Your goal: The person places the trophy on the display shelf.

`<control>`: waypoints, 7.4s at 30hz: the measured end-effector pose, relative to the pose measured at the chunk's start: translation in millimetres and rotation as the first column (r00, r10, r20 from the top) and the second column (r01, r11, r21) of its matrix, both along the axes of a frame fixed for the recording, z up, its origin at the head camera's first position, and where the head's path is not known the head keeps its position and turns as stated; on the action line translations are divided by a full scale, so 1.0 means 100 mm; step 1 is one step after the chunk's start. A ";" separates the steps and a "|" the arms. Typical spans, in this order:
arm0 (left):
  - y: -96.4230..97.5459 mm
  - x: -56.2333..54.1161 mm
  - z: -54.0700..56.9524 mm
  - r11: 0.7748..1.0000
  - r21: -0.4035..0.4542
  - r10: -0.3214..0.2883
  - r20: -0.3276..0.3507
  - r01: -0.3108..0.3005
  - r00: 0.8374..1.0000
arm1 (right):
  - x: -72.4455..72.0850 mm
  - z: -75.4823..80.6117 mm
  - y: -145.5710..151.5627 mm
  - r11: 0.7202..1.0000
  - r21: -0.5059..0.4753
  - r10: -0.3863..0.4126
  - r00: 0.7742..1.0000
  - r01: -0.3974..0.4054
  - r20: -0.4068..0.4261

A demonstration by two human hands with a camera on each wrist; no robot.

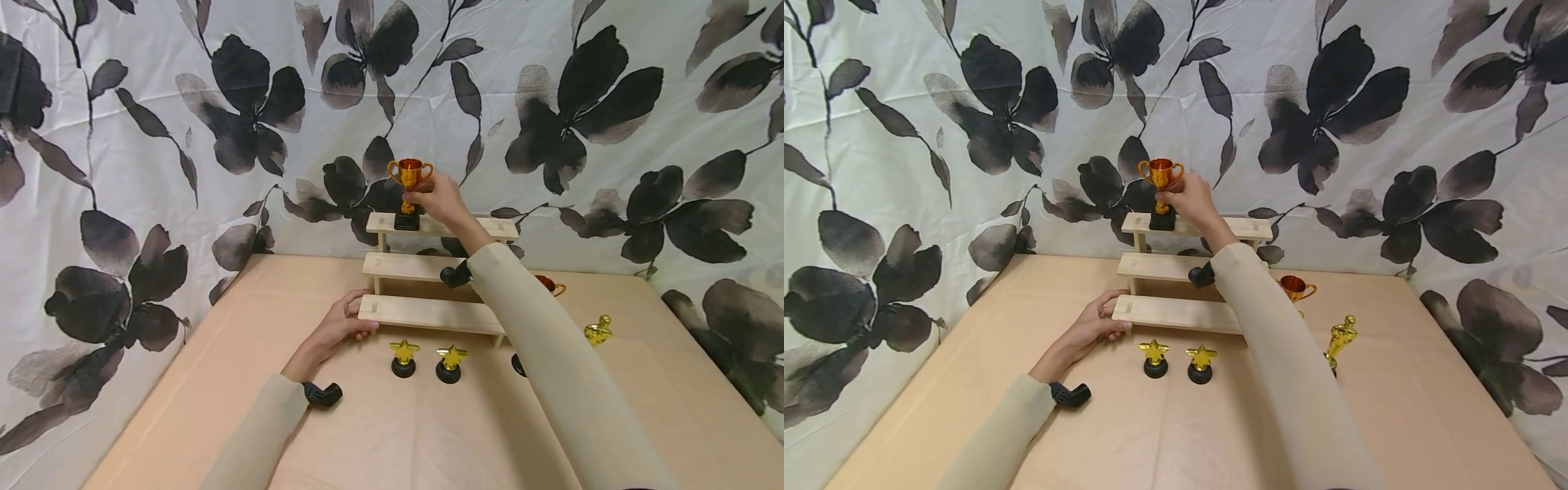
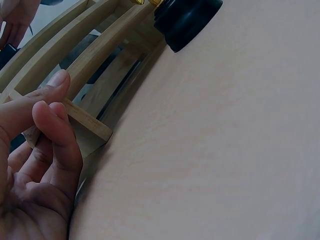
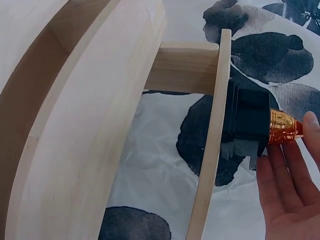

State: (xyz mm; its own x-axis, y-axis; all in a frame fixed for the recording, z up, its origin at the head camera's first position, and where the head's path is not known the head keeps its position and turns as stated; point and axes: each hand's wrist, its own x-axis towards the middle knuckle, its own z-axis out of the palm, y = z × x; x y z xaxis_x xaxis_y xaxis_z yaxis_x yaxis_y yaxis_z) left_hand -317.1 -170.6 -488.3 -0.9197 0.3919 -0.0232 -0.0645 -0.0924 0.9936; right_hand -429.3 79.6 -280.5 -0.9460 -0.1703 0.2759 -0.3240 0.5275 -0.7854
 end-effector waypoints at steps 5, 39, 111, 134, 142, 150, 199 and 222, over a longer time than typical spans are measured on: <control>-0.01 0.01 0.02 1.000 -0.002 0.001 0.008 -0.001 1.000 | -0.02 0.00 0.00 0.999 -0.032 0.003 0.999 -0.002 0.046; -0.03 0.03 0.01 1.000 -0.010 -0.014 0.012 0.014 1.000 | 0.02 -0.04 -0.03 1.000 -0.001 -0.023 1.000 0.023 0.021; 0.04 0.01 -0.02 0.999 -0.032 0.023 -0.017 -0.024 1.000 | 1.95 -0.32 2.16 0.995 -0.002 -0.097 0.974 0.098 -0.207; 0.03 0.00 -0.02 0.999 -0.036 0.018 -0.012 -0.019 1.000 | 1.64 -0.94 2.90 0.926 -0.373 0.045 0.998 -0.058 -0.044; 0.02 0.00 -0.01 1.000 -0.025 0.010 -0.005 -0.011 1.000 | 1.46 -1.26 2.92 0.957 -0.289 0.037 0.998 -0.023 0.045; 0.03 0.00 0.00 1.000 -0.022 0.012 -0.004 -0.012 1.000 | 1.39 -1.41 2.83 0.981 -0.191 0.068 0.984 -0.036 0.166; 0.03 -0.01 -0.01 1.000 -0.024 -0.001 -0.012 0.000 1.000 | 1.24 -1.63 2.51 0.995 -0.094 0.048 0.950 -0.020 0.309; 0.03 0.00 -0.01 1.000 -0.025 -0.009 -0.025 0.008 1.000 | 1.27 -1.64 2.59 0.968 -0.233 0.150 0.962 -0.095 0.230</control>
State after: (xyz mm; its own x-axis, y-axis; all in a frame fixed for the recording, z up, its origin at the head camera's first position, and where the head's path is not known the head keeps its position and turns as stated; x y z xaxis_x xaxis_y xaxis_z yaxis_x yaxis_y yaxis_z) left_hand -316.8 -167.2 -489.0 -0.9167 0.3994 -0.0105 -0.0405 -0.0669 0.9969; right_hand -302.7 338.9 -444.3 -0.9646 -0.2506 0.0826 -0.1592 0.3028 -0.9397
